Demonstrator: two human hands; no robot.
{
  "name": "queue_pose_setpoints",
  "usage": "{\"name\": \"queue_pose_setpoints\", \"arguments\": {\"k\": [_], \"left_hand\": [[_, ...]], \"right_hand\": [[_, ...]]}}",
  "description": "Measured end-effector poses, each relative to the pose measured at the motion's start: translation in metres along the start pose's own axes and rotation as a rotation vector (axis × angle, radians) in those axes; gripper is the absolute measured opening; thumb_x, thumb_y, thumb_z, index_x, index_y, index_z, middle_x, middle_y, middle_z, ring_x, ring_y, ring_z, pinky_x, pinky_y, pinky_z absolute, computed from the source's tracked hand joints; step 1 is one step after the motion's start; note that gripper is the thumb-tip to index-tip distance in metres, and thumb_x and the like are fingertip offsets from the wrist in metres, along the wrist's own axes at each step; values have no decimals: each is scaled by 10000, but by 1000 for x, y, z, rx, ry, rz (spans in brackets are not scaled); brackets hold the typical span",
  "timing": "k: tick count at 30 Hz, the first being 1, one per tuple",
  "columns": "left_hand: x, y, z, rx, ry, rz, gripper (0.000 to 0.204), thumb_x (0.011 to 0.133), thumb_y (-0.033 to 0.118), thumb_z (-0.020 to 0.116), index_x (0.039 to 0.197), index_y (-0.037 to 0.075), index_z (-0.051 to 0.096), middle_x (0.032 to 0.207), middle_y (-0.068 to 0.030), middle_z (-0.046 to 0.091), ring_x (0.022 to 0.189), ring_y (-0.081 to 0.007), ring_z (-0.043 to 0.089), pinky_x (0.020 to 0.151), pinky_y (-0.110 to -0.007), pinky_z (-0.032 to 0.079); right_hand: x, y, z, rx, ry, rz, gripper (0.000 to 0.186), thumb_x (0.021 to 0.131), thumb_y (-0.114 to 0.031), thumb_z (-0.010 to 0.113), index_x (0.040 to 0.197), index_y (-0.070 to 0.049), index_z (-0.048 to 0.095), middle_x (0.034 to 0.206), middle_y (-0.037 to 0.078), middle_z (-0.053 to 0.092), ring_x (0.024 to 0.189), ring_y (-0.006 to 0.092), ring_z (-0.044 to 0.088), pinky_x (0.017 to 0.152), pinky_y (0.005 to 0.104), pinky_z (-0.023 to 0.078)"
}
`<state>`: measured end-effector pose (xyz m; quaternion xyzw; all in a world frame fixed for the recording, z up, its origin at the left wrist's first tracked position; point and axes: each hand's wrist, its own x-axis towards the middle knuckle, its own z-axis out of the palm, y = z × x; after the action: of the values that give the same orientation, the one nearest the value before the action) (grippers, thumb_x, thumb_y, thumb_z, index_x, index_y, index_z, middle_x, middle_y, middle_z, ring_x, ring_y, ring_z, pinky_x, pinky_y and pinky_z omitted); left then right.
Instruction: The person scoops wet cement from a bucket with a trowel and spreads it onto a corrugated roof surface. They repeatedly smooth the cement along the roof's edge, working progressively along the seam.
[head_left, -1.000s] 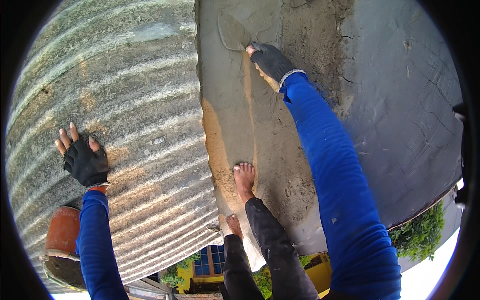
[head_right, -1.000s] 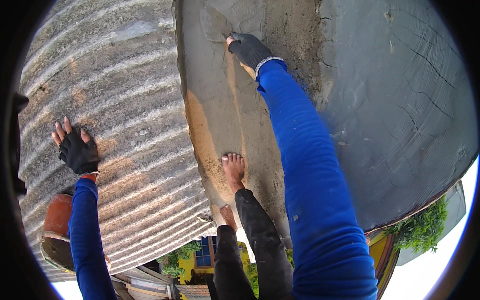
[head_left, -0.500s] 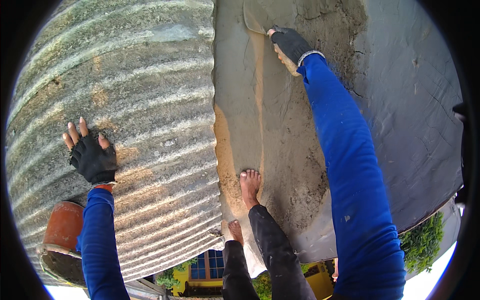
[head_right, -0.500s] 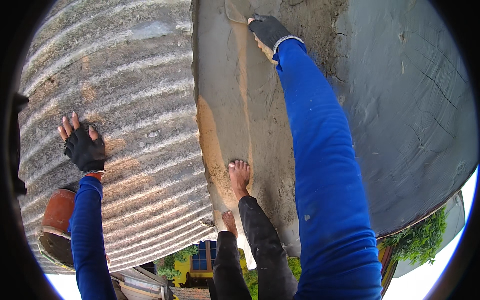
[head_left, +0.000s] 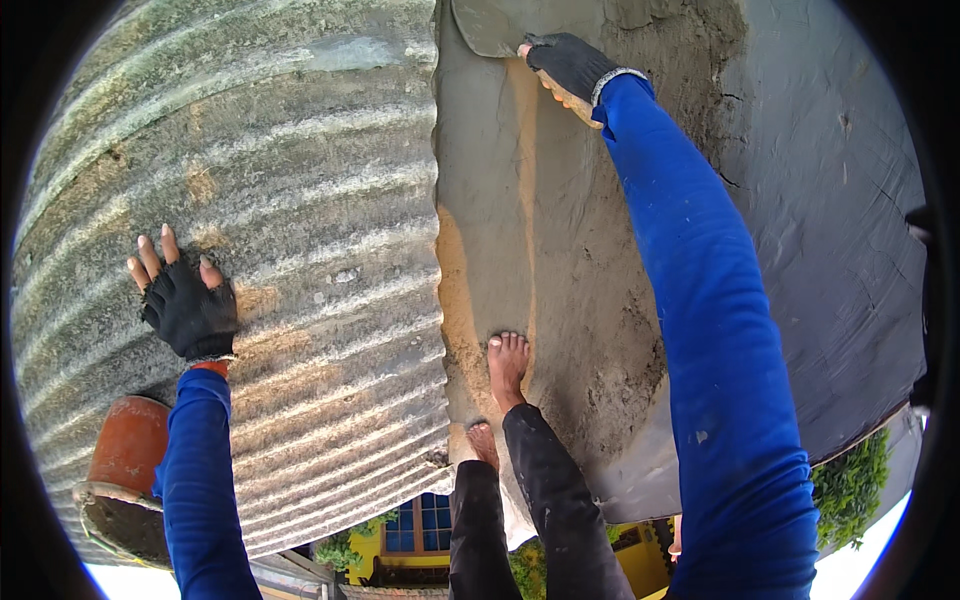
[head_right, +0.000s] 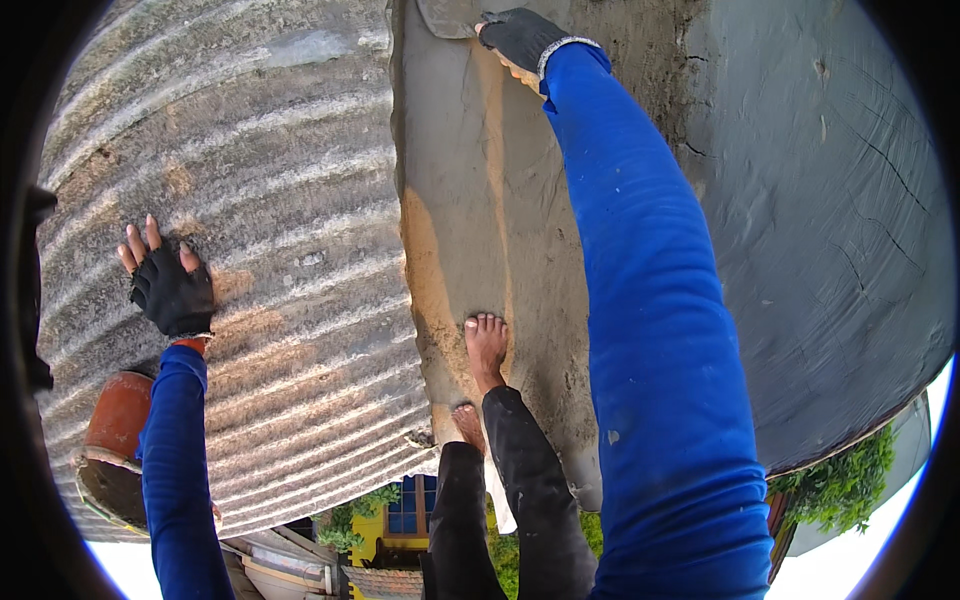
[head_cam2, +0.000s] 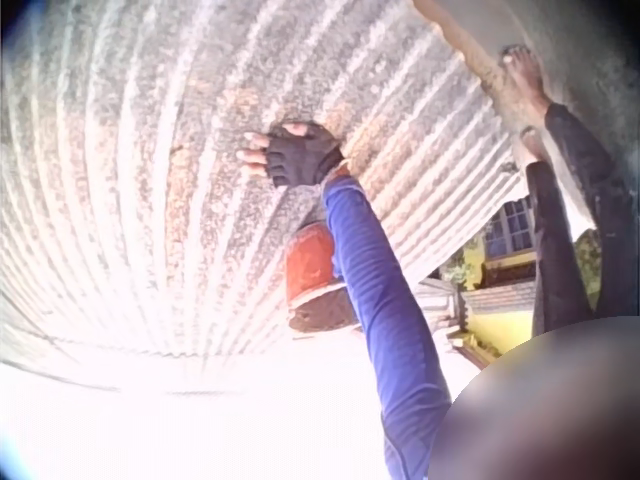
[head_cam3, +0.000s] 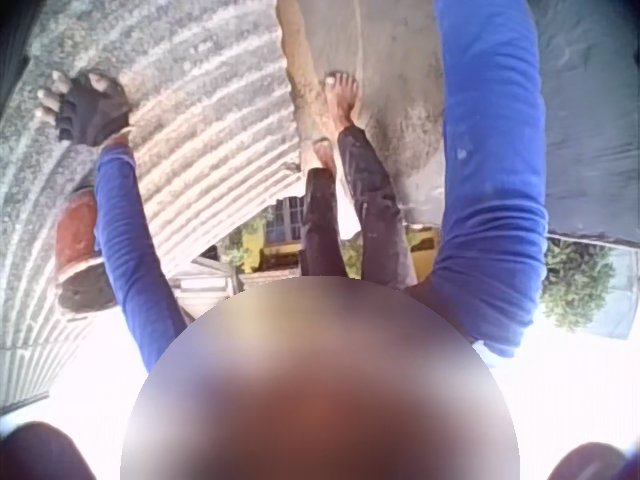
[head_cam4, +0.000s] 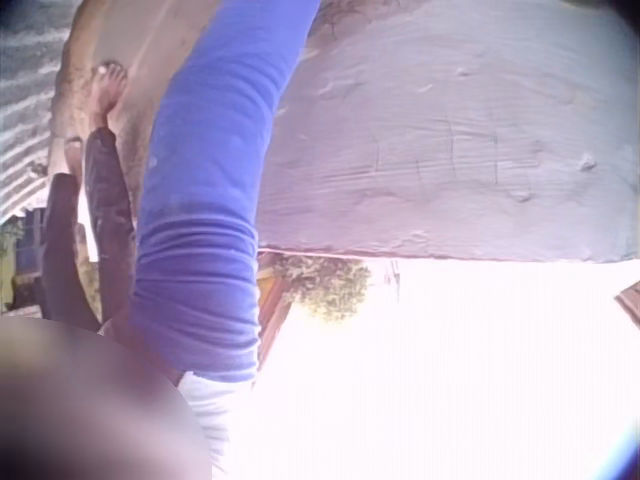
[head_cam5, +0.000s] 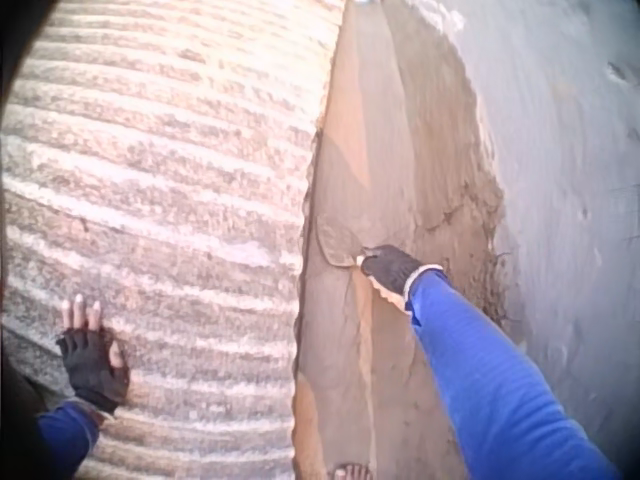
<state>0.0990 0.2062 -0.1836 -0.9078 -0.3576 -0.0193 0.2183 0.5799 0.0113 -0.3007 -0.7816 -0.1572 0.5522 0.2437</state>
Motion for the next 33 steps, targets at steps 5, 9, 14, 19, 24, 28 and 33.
{"name": "queue_pose_setpoints", "arguments": {"k": [5, 9, 14, 19, 24, 28, 33], "left_hand": [[2, 1, -3, -1, 3, -3, 563, 988, 450, 387, 1506, 230, 398, 1566, -117, 360, 1435, -403, 325, 1022, -503, 400], [2, 0, -3, -18, 17, 0, 561, 989, 452, 384, 1507, 236, 398, 1566, -110, 363, 1437, -393, 328, 1019, -500, 400], [-2, -2, 3, -1, 34, -3, 547, 983, 442, 414, 1499, 259, 410, 1570, -97, 360, 1441, -381, 325, 1031, -502, 395], [-4, -3, 5, -41, 59, 12, 534, 974, 430, 447, 1483, 270, 431, 1557, -97, 383, 1431, -378, 344, 1043, -503, 393], [-3, -3, 4, -28, 60, -3, 533, 965, 433, 455, 1474, 274, 443, 1545, -99, 400, 1429, -373, 350, 1047, -504, 397], [-5, -4, 4, -20, 56, -9, 539, 952, 423, 473, 1472, 287, 441, 1545, -93, 401, 1429, -372, 352, 1054, -501, 396], [-5, -5, 9, -13, 34, -39, 564, 941, 404, 488, 1489, 299, 410, 1564, -85, 371, 1450, -362, 312, 1084, -514, 360]], "right_hand": [[-38, 18, 23, -206, -87, -9, 310, 957, -417, 569, 865, -123, 599, 635, -37, 461, 545, 88, 426, 501, 305, 373], [-68, 44, 27, 11, 1, 27, 305, 961, -403, 579, 1076, -137, 672, 673, -17, 498, 551, 102, 461, 509, 300, 408], [-25, 41, -11, 315, 317, 61, 408, 951, -497, 570, 1102, -126, 652, 711, 0, 549, 554, 131, 523, 505, 308, 444], [-23, 54, 10, 358, 50, 99, 336, 966, -428, 568, 855, -111, 594, 684, -12, 514, 535, 117, 464, 519, 314, 411], [-66, 117, 65, -154, 112, -97, 436, 960, -349, 611, 1253, -27, 627, 1123, 102, 696, 1032, 189, 634, 919, 303, 472], [-113, 170, 118, -160, 69, -134, 493, 946, -420, 608, 1282, -60, 622, 1224, 151, 676, 1143, 288, 638, 970, 354, 466], [-173, 194, 147, -97, 17, -46, 428, 959, -368, 603, 1225, -35, 645, 1144, 152, 698, 1071, 270, 655, 909, 364, 486]]}}
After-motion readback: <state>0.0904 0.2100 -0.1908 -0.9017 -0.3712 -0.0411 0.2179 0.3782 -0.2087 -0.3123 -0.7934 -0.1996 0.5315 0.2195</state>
